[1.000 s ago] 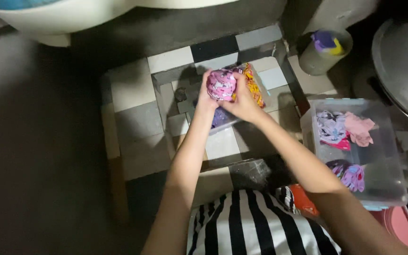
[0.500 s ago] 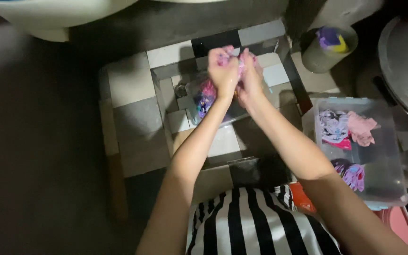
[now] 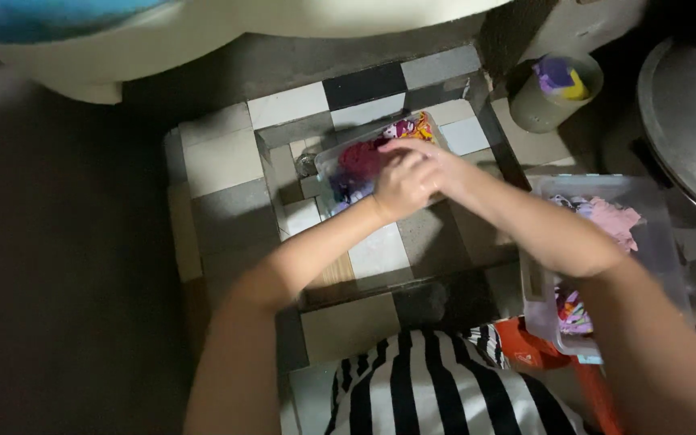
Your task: Washing and rinsing small colorful fabric items in a plastic bin on the floor.
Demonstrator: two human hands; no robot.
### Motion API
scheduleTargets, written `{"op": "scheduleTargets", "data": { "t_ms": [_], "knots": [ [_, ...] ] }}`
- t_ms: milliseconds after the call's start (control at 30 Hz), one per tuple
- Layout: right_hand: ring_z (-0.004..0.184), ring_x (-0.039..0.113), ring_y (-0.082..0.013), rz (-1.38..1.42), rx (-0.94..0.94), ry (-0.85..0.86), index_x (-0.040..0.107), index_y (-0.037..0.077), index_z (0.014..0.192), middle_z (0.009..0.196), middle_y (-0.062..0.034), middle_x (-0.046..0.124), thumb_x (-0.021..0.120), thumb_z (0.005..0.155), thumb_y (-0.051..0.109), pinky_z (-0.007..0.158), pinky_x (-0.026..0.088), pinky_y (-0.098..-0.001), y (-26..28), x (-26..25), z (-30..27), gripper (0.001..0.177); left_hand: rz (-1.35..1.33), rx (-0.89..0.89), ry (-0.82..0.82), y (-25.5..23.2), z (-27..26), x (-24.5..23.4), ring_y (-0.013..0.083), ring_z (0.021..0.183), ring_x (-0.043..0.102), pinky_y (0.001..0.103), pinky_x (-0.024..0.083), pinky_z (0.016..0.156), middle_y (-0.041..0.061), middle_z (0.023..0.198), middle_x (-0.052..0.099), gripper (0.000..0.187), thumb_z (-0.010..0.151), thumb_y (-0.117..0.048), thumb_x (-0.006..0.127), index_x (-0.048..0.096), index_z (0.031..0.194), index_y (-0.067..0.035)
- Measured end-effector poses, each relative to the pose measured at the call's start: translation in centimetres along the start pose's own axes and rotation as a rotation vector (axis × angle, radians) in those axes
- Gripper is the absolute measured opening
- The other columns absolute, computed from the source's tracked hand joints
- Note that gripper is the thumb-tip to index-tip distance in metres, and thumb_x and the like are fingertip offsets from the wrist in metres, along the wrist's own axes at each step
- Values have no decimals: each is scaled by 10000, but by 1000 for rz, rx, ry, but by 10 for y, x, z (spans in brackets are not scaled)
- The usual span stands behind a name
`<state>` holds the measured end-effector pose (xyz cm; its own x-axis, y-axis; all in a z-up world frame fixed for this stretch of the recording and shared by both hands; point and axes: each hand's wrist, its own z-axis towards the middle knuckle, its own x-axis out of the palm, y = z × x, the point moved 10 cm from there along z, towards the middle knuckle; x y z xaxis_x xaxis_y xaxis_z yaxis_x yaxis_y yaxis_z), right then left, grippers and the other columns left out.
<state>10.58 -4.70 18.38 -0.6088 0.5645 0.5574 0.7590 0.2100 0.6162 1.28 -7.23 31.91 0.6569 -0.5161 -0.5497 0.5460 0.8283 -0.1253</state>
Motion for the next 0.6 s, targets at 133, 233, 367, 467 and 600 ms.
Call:
{"op": "scheduleTargets", "data": {
  "t_ms": [133,233,367,467,600],
  "knots": [
    [636,577,-131,-133,138,-89,681,153,774,725,-25,639,734,933,277,547,502,-328,-1,-14,7,209,78,201,-53,-39,24,-36,256,959,656,402,566,824,46,981,662,70,850,-197,704,672,865,-137],
    [491,540,-133,-229,258,105,639,146,651,603,-6,634,766,890,294,413,437,-329,-13,14,3,309,105,271,-88,-52,26,-41,228,929,636,386,562,869,25,943,636,62,840,-207,680,648,839,-154],
    [579,549,-98,-530,144,-140,693,94,711,678,5,653,773,852,222,521,433,-288,5,1,9,206,151,392,-60,-58,26,-40,232,881,624,373,567,842,22,849,580,135,798,-220,691,575,760,-162],
    [548,513,-112,-738,-10,-171,662,87,681,636,-3,616,794,829,222,490,407,-306,27,14,0,240,184,463,-74,-61,25,-39,223,881,626,366,574,836,14,835,562,157,793,-229,688,550,743,-173],
    [556,550,-126,-801,-95,-300,708,63,723,653,-19,648,783,828,199,506,455,-306,46,18,-20,187,141,506,-107,-51,20,-31,211,899,629,357,568,855,14,842,563,171,823,-182,710,555,748,-175]
  ]
}}
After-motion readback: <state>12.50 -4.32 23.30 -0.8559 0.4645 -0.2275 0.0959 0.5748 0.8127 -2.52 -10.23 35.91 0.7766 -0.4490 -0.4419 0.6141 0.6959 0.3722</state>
